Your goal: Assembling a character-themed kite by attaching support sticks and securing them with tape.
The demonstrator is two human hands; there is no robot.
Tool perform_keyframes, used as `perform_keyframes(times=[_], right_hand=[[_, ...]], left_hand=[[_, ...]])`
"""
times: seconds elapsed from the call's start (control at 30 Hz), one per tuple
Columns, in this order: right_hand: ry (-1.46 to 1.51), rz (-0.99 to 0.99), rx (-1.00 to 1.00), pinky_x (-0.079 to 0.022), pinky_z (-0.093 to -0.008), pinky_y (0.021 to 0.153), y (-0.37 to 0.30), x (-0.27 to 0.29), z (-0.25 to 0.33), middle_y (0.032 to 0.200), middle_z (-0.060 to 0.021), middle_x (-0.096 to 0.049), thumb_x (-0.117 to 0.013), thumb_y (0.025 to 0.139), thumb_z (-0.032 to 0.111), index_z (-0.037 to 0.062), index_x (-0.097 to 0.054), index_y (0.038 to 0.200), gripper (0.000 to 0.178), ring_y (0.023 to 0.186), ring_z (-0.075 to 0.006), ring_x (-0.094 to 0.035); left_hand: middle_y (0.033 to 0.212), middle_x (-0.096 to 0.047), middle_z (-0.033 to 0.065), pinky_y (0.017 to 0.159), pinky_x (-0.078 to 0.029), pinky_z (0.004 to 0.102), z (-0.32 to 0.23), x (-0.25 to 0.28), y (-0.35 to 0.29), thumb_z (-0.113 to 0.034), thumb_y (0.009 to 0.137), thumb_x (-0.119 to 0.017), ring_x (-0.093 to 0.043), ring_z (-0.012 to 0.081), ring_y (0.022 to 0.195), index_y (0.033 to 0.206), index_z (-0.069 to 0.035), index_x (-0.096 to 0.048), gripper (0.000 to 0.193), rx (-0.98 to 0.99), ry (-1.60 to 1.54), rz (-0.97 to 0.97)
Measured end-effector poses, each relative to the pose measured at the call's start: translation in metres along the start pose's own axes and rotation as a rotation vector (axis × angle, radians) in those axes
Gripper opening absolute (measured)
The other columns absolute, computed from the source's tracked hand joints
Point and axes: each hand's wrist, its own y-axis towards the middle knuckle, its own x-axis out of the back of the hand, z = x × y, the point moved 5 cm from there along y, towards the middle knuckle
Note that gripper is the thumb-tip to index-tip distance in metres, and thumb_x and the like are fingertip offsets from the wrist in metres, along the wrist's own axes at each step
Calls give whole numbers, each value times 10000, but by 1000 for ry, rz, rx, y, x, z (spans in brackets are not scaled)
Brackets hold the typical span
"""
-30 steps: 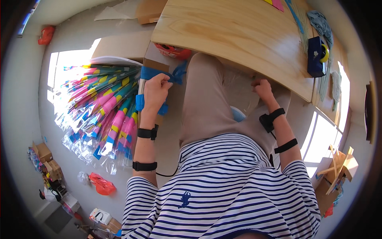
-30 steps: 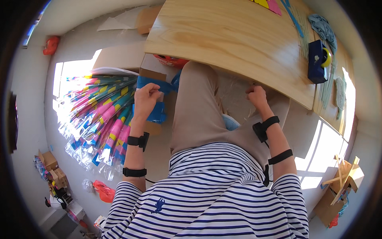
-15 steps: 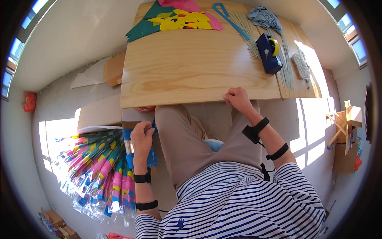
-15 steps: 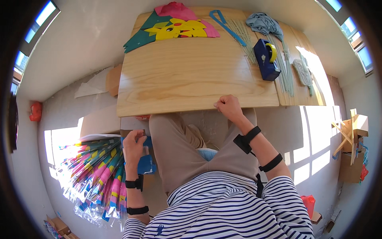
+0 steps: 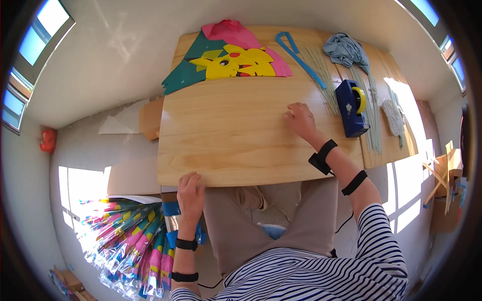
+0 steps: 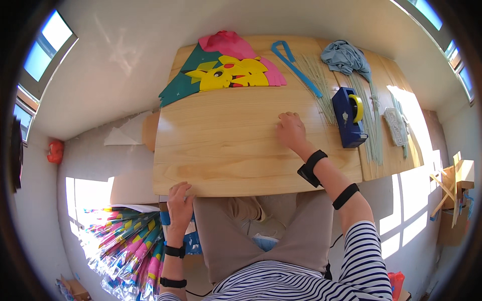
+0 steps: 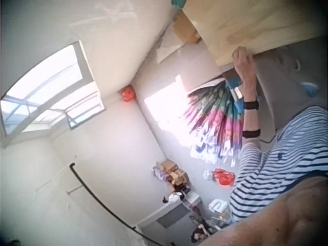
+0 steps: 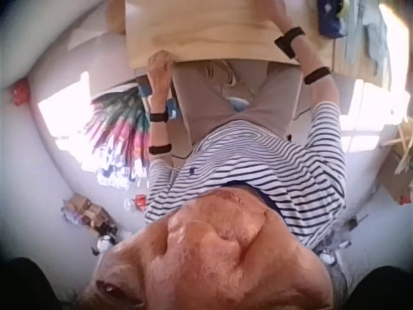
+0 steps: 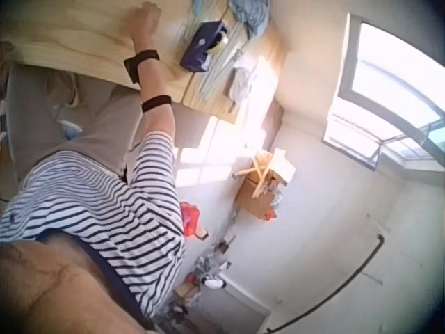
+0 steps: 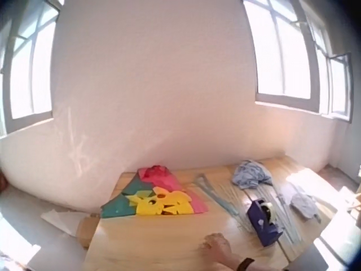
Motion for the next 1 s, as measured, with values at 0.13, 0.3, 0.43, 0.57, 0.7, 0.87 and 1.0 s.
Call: perform_keyframes(times=[0.13, 0.3, 0.43, 0.57, 0.7, 0.87, 1.0], right_hand=[[-152, 99, 198, -467, -444, 981, 79, -24, 40, 1320, -161, -562, -689, 829, 148, 16, -571, 1229, 436, 1206, -359, -530], [-224, 200, 382, -353, -470, 1123, 145, -105, 128, 1513, -142, -408, -689, 869, 208, 28, -453, 1398, 606, 1390, -334, -395], [-208, 227, 453, -265, -501, 1175, 173, -155, 195, 1574, -132, -334, -627, 925, 315, 41, -393, 1469, 652, 1462, -321, -297], [-195, 271, 405, -226, -526, 1188, 181, -188, 194, 1596, -129, -305, -569, 957, 385, 36, -387, 1483, 657, 1483, -315, -263], [-194, 290, 402, -201, -532, 1197, 175, -193, 176, 1610, -117, -292, -527, 973, 431, 45, -393, 1488, 657, 1497, -300, -239], [-109, 263, 424, -216, -533, 1190, 167, -190, 178, 1582, -117, -342, -563, 953, 408, 58, -432, 1465, 635, 1480, -311, -271], [-16, 209, 435, -229, -545, 1179, 167, -188, 171, 1563, -131, -366, -612, 921, 386, 49, -463, 1435, 632, 1457, -328, -305]], left_hand=[[1266, -621, 157, 1019, -448, 454, -5, -13, 16, -72, 734, -754, -540, 373, 1213, 1121, -29, -673, 397, -67, 106, -8], [1304, -607, 161, 1035, -444, 451, -13, -25, 20, -87, 697, -800, -532, 366, 1237, 1171, -29, -673, 495, -50, 143, 24], [1231, -651, 146, 989, -479, 437, -11, -16, 33, -71, 707, -796, -583, 348, 1168, 1134, -28, -683, 444, -45, 82, 68], [1143, -683, 132, 913, -511, 397, 28, 12, 71, -55, 764, -764, -627, 334, 1085, 1092, -24, -679, 340, 46, -59, 32], [1069, -704, 138, 850, -528, 338, 100, 35, 184, -61, 820, -737, -678, 273, 964, 1117, -8, -672, 309, 294, -200, -124], [1079, -703, 164, 868, -524, 361, 166, 7, 299, -168, 760, -798, -675, 280, 986, 1141, -21, -684, 424, 534, -312, -133], [984, -701, 158, 861, -515, 393, 159, -23, 334, -152, 726, -802, -666, 298, 916, 982, -50, -716, 289, 480, 67, -108]])
